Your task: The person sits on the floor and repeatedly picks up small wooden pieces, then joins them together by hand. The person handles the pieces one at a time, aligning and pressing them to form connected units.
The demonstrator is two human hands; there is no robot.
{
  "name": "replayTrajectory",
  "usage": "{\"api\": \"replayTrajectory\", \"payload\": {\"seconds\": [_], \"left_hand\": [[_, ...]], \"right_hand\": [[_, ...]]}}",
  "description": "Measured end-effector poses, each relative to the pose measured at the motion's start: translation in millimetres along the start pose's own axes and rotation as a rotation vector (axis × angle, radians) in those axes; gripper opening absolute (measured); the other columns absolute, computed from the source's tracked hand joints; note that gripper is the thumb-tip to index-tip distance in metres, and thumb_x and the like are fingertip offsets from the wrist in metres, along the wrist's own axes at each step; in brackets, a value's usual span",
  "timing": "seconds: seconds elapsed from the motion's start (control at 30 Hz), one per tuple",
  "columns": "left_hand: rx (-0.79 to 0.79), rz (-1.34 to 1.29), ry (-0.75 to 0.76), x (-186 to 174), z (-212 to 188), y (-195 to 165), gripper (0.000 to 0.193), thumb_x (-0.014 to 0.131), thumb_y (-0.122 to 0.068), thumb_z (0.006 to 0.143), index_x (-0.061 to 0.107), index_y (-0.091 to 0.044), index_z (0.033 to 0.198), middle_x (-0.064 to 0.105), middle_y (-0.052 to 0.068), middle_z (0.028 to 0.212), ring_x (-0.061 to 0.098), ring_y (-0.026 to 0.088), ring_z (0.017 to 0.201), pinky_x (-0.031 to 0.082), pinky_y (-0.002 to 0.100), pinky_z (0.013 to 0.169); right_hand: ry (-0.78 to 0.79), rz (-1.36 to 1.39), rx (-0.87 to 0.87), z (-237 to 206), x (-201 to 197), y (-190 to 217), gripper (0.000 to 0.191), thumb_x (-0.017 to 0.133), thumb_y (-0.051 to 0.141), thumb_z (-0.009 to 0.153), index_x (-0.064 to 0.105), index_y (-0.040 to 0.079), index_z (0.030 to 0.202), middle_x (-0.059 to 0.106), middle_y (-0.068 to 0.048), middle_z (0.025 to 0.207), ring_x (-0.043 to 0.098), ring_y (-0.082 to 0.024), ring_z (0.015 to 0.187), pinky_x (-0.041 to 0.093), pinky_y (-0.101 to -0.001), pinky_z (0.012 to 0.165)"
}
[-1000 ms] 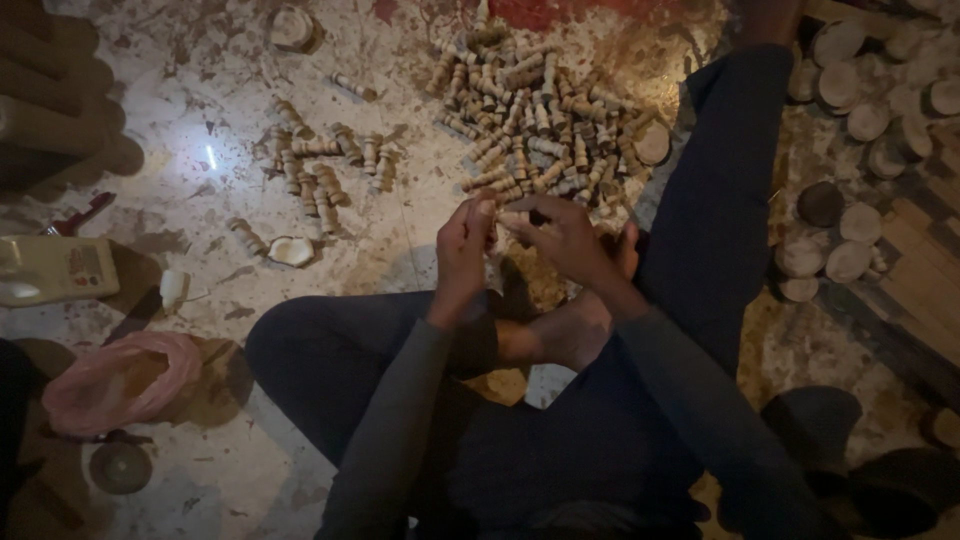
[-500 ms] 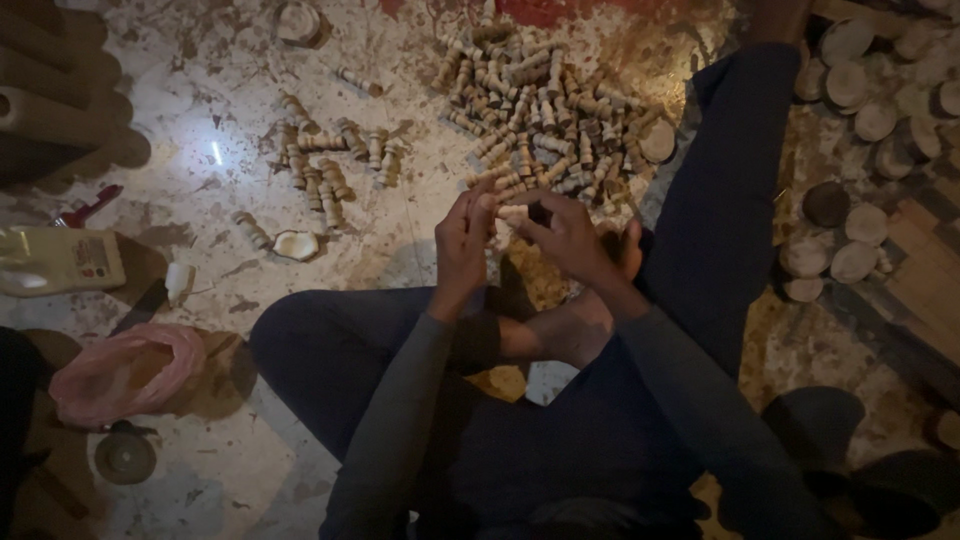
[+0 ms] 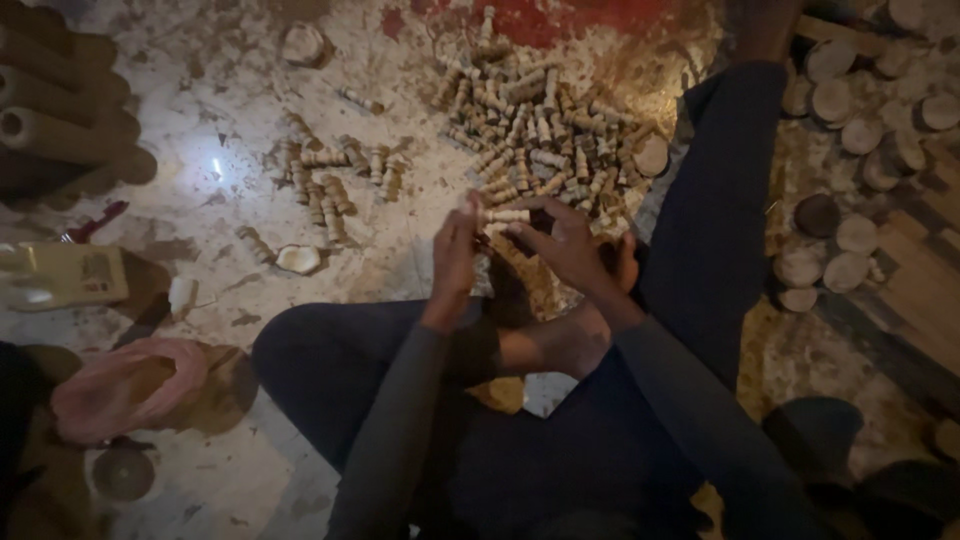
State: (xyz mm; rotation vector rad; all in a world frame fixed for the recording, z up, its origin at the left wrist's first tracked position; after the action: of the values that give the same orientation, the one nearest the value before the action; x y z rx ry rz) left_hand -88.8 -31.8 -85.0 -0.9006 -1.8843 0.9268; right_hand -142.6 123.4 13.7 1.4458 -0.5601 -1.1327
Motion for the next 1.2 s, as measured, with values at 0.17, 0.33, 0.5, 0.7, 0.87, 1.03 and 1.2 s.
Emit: {"api": "replayTrajectory", "payload": {"seconds": [0.17, 0.33, 0.5, 0.7, 0.87, 1.03, 1.2], "left_hand": [[0.221, 0.18, 0.116, 22.1, -13.4, -26.7, 0.048, 0.055, -0.044, 0.11, 0.066, 0.0, 0.125, 0.061, -0.002, 0.095, 0.053, 0.008, 0.085, 0.046, 0.028, 0.075], [0.262, 0.27, 0.102, 28.5, -30.9, -64.2, 0.042, 0.058, -0.04, 0.106, 0.066, -0.005, 0.129, 0.065, 0.004, 0.092, 0.059, 0.011, 0.077, 0.052, 0.03, 0.068], [0.505, 0.536, 0.092, 43.4, -45.6, -90.6, 0.035, 0.062, -0.037, 0.106, 0.07, -0.006, 0.121, 0.076, 0.006, 0.099, 0.072, 0.01, 0.086, 0.056, 0.028, 0.073], [0.19, 0.223, 0.134, 25.3, -18.2, -53.1, 0.037, 0.059, -0.032, 0.107, 0.07, -0.003, 0.129, 0.063, -0.002, 0.083, 0.055, 0.008, 0.073, 0.048, 0.026, 0.064], [0.233, 0.174, 0.14, 26.7, -15.4, -46.5, 0.036, 0.063, -0.029, 0.108, 0.073, 0.002, 0.124, 0.063, 0.001, 0.083, 0.055, 0.008, 0.076, 0.047, 0.027, 0.069], [0.345, 0.309, 0.194, 31.3, -21.0, -57.7, 0.037, 0.063, -0.029, 0.104, 0.069, 0.0, 0.125, 0.071, -0.003, 0.102, 0.06, 0.005, 0.087, 0.05, 0.024, 0.077], [0.088, -0.049, 0.2, 25.2, -5.5, -27.0, 0.03, 0.065, -0.03, 0.106, 0.07, -0.003, 0.12, 0.057, -0.003, 0.084, 0.048, 0.006, 0.072, 0.041, 0.026, 0.064]], "right_hand": [[-0.024, 0.061, 0.071, -0.4, -1.7, -7.8, 0.028, 0.075, 0.017, 0.099, 0.071, 0.004, 0.124, 0.075, -0.01, 0.117, 0.07, -0.019, 0.108, 0.056, -0.0341, 0.091], [-0.011, -0.036, 0.111, -0.4, -2.9, -12.8, 0.027, 0.075, 0.012, 0.097, 0.07, 0.003, 0.122, 0.074, -0.011, 0.114, 0.071, -0.022, 0.105, 0.057, -0.0363, 0.088], [0.103, -0.335, 0.014, -3.2, 3.0, -5.3, 0.033, 0.069, 0.001, 0.092, 0.068, 0.0, 0.124, 0.07, -0.018, 0.115, 0.069, -0.035, 0.106, 0.055, -0.0424, 0.088], [0.111, -0.369, -0.101, -7.2, 6.8, -1.3, 0.033, 0.072, 0.002, 0.093, 0.067, 0.0, 0.126, 0.07, -0.021, 0.118, 0.069, -0.037, 0.105, 0.055, -0.0447, 0.088], [0.101, -0.418, -0.087, -5.6, 5.2, -7.8, 0.026, 0.074, 0.006, 0.093, 0.068, -0.002, 0.117, 0.07, -0.02, 0.109, 0.068, -0.035, 0.097, 0.055, -0.0436, 0.082], [0.096, -0.349, 0.082, -5.6, 0.7, -21.9, 0.019, 0.078, 0.012, 0.098, 0.067, -0.004, 0.103, 0.064, -0.019, 0.09, 0.065, -0.033, 0.082, 0.051, -0.0431, 0.075], [0.053, -0.303, -0.141, -4.0, 1.8, -2.7, 0.021, 0.075, 0.01, 0.096, 0.068, -0.003, 0.11, 0.067, -0.017, 0.097, 0.068, -0.031, 0.086, 0.054, -0.0412, 0.073]]}}
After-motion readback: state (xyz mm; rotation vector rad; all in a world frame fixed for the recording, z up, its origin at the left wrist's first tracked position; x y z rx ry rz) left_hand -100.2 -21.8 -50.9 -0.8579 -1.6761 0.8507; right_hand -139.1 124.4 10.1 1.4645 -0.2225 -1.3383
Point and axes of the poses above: each hand's wrist, its own z-axis towards the middle knuckle, its own x-axis out of the palm, y = z × x, the point moved 9 cm from there along z, towards the middle knuckle
